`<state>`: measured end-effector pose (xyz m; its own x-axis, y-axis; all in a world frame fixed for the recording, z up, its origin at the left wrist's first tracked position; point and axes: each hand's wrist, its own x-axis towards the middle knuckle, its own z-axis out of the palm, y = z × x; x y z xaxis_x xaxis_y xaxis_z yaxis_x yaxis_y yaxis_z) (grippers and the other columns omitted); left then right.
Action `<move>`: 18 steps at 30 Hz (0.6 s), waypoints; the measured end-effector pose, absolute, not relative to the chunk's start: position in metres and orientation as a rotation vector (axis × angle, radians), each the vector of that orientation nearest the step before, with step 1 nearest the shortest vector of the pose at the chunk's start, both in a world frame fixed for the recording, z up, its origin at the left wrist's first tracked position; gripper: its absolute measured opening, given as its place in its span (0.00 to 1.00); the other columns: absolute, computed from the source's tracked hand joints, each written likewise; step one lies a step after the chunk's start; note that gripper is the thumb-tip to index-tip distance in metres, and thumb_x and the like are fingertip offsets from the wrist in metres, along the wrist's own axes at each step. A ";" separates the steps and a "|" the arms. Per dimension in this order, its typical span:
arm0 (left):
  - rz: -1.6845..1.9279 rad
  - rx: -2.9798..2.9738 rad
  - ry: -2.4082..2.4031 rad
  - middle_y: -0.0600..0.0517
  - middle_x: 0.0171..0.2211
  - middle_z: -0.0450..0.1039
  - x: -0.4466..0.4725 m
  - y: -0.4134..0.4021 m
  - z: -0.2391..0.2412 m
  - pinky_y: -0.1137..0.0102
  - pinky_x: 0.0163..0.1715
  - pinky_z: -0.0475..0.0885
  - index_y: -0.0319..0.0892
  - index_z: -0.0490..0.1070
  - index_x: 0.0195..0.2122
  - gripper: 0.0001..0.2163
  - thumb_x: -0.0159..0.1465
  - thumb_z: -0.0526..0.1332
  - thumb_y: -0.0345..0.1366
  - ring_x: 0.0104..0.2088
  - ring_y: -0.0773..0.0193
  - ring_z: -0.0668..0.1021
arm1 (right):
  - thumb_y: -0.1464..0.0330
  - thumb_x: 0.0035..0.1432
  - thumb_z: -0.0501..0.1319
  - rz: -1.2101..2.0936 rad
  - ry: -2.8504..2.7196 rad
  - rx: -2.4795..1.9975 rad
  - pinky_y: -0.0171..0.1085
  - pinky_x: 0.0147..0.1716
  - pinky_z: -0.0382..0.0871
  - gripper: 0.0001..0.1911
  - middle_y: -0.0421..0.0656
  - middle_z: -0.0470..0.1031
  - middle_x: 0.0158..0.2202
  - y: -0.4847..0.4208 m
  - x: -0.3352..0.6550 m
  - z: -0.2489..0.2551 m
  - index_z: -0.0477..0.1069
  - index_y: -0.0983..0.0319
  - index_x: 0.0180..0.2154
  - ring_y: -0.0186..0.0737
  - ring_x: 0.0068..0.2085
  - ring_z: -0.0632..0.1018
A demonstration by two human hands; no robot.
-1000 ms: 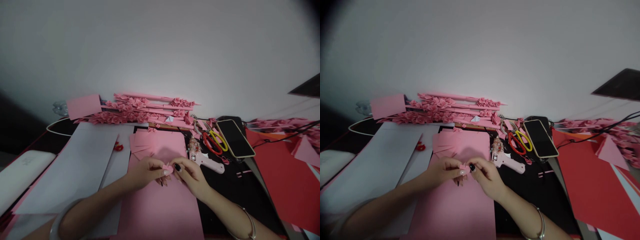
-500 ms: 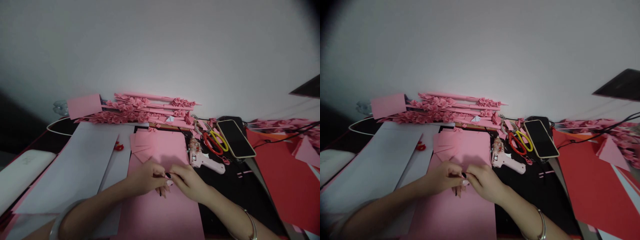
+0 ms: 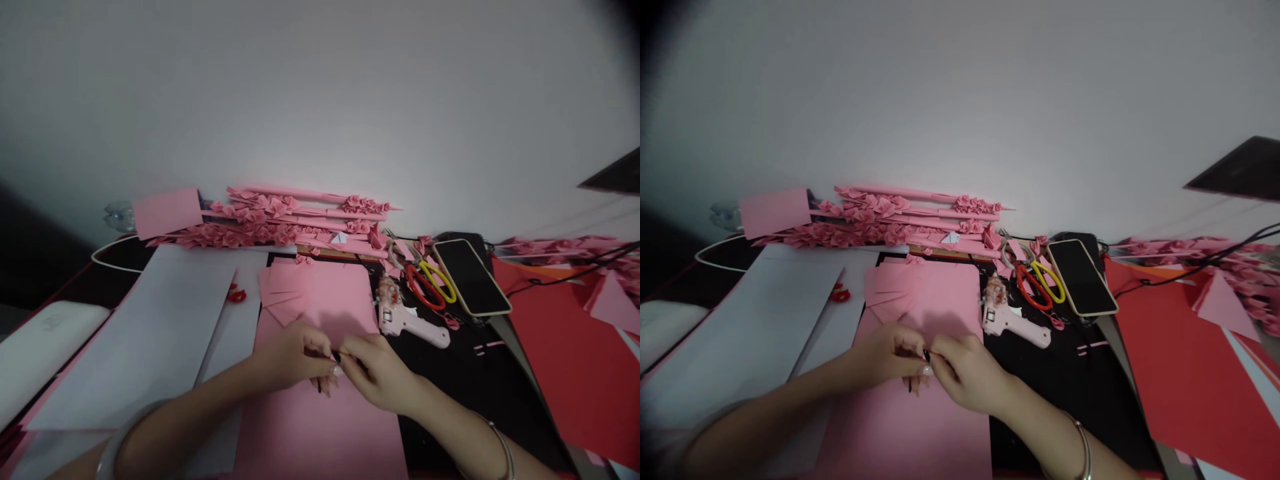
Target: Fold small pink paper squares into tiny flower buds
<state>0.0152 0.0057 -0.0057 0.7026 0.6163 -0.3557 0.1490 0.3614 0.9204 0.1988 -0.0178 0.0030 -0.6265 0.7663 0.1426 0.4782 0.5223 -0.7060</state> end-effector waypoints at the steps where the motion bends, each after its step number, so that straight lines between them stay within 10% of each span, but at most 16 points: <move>1: 0.340 1.194 0.766 0.52 0.20 0.75 0.015 0.006 -0.006 0.74 0.24 0.72 0.38 0.73 0.23 0.07 0.54 0.63 0.35 0.21 0.68 0.77 | 0.74 0.60 0.49 0.883 -2.323 -1.019 0.33 0.21 0.49 0.12 0.33 0.52 0.19 -0.019 0.198 0.003 0.55 0.60 0.24 0.31 0.20 0.57; 18: 0.606 1.209 1.021 0.51 0.21 0.77 0.015 0.010 -0.009 0.73 0.29 0.74 0.38 0.75 0.24 0.10 0.56 0.64 0.39 0.25 0.65 0.78 | 0.61 0.66 0.49 1.202 -1.589 -1.162 0.31 0.21 0.55 0.11 0.35 0.58 0.23 -0.020 0.198 -0.005 0.62 0.61 0.39 0.32 0.22 0.62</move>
